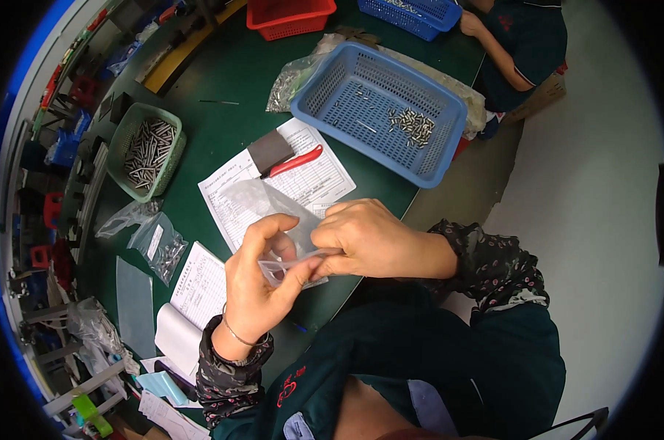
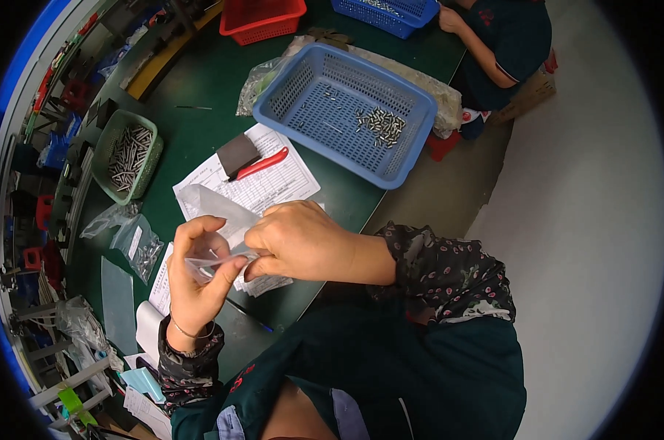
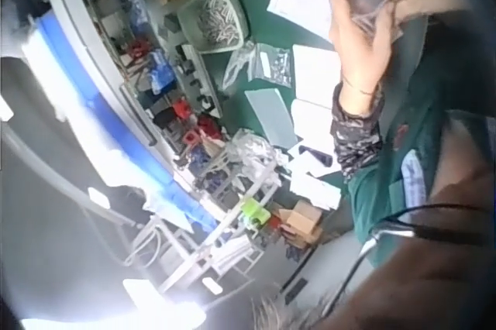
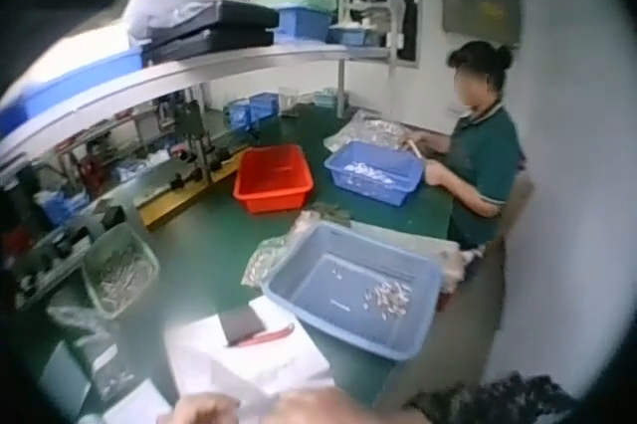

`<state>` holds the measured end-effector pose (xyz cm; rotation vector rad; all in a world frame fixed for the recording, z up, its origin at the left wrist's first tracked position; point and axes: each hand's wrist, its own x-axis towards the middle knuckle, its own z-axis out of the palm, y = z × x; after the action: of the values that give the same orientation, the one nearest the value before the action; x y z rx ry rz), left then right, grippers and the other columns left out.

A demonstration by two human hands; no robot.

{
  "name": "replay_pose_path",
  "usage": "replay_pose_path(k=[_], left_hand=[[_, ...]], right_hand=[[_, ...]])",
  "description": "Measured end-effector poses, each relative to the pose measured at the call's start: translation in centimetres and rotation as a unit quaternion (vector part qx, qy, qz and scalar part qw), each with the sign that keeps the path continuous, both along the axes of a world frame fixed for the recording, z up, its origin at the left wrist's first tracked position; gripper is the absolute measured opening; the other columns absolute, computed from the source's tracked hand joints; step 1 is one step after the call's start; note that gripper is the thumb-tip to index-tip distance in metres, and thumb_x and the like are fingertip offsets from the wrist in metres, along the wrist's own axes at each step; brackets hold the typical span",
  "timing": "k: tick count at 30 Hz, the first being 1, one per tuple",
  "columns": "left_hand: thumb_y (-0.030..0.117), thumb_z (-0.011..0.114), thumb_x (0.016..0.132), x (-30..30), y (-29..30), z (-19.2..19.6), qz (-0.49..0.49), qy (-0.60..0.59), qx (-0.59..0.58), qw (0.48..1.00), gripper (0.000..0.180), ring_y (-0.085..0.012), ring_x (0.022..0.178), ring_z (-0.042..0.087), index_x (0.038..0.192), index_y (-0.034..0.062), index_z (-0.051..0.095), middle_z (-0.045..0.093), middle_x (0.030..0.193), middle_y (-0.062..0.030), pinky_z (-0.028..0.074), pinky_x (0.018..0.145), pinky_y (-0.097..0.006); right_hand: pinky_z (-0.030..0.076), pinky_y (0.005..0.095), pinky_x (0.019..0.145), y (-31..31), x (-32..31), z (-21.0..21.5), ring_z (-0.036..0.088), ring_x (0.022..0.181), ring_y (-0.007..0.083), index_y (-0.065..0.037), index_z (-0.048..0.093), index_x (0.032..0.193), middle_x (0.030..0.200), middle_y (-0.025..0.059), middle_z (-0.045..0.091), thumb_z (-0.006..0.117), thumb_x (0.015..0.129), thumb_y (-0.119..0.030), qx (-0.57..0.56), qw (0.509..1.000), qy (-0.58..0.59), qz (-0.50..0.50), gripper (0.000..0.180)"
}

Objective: Writing on labels and inspecting small metal hardware components at a manufacturing workbench.

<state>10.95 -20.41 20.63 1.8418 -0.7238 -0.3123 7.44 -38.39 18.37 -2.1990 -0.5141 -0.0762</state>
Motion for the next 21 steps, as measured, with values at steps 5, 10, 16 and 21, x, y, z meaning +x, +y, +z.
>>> replay_pose_path(k=[5, 10, 16, 21], left_hand=[[-0.008, 0.06, 0.064, 2.2, -4.3, -0.1, 0.148, -0.117, 0.169, 0.967, 0.04, -0.0185, 0.066, 0.053, 0.102, 0.0027, 0.05, 0.052, 0.076, -0.0072, 0.044, 0.059, -0.027], [0.004, 0.06, 0.063, 3.6, -9.1, -0.2, 0.002, -0.444, 0.282, 0.85, 0.019, -0.0232, 0.07, 0.052, 0.079, 0.0047, 0.05, 0.049, 0.076, -0.0075, 0.044, 0.056, -0.032], [0.007, 0.061, 0.073, 6.1, -6.8, -1.4, 0.122, -0.369, 0.344, 0.855, 0.019, -0.0266, 0.055, 0.05, 0.068, 0.0045, 0.042, 0.047, 0.063, -0.0095, 0.04, 0.047, -0.035], [0.003, 0.061, 0.075, 5.0, -3.1, -2.7, 0.267, -0.214, 0.271, 0.9, 0.021, -0.014, 0.049, 0.036, 0.068, 0.0012, 0.041, 0.042, 0.056, -0.0063, 0.034, 0.046, -0.025]], right_hand=[[0.042, 0.0365, 0.05, -7.0, 2.2, 0.9, 0.055, 0.057, 0.0257, -0.005, 0.053, 0.058, 0.059, 0.0105, 0.056, 0.062, 0.071, -0.02, -0.081, 0.984, -0.096, -0.129, 0.023], [0.044, 0.0304, 0.052, -7.6, 1.6, -0.4, 0.055, 0.065, 0.017, -0.01, 0.053, 0.063, 0.057, 0.0009, 0.05, 0.061, 0.068, -0.016, -0.147, 0.968, -0.205, -0.015, 0.012], [0.046, 0.0335, 0.057, -13.4, 2.3, -3.3, 0.059, 0.068, 0.0233, -0.008, 0.058, 0.084, 0.079, 0.0084, 0.06, 0.063, 0.073, -0.021, 0.023, 0.99, 0.084, -0.111, 0.018], [0.047, 0.0368, 0.065, -15.9, 8.0, -9.1, 0.06, 0.073, 0.0275, -0.005, 0.06, 0.08, 0.08, 0.0115, 0.061, 0.058, 0.071, -0.012, -0.206, 0.955, 0.023, -0.213, 0.012]])
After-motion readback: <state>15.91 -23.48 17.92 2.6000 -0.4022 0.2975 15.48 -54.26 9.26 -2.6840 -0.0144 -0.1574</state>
